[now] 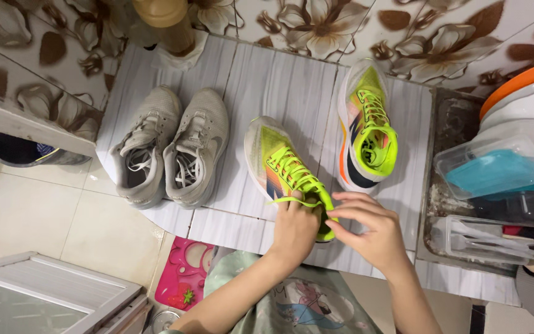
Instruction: The person removes the laces from a pair of neon green sneakers and then re-laces one shoe by threading the laces through the eyelets and tying a knot. The person then picks up a pair of white sneakers and begins to handle their laces.
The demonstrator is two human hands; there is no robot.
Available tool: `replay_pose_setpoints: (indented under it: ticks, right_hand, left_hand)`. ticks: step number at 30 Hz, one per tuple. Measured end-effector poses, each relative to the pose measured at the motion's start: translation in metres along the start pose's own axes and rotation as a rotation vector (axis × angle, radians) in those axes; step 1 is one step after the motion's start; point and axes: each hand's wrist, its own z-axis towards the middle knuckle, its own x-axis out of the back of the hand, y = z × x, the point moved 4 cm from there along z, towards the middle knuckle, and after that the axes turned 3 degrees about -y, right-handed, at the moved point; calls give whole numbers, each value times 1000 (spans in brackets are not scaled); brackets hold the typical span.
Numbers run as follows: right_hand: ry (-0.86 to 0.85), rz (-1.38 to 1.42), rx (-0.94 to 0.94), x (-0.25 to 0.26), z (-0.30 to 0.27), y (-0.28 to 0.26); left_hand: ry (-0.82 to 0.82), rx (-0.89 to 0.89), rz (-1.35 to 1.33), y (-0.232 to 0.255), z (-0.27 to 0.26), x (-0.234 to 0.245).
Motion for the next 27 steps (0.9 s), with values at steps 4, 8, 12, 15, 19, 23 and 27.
replay_pose_setpoints:
  ticks: [4,8,12,15,19,23,27]
  right_hand:
    - [-2,47,-220,-17,7,21]
    - [-177,109,-91,-41,13,28]
    - [-175,-38,-18,-60,16,33]
    - [-50,-48,-198,-64,13,36]
    - [88,-60,-176,-60,16,28]
    - [70,-210,36,-62,26,26]
    - [103,-133,33,-56,14,35]
  left_hand:
    - [8,-33,-365,-16,-11,2]
    - [90,-85,-630,-35,-21,8]
    - [133,193,-1034,-58,-30,3]
    - [137,491,-1241,-72,-35,-7]
    - [51,454,-1156,-75,-29,-11]
    - [-58,356,-1007,-63,-16,-6]
    - [-70,288,-988,-47,-12,17]
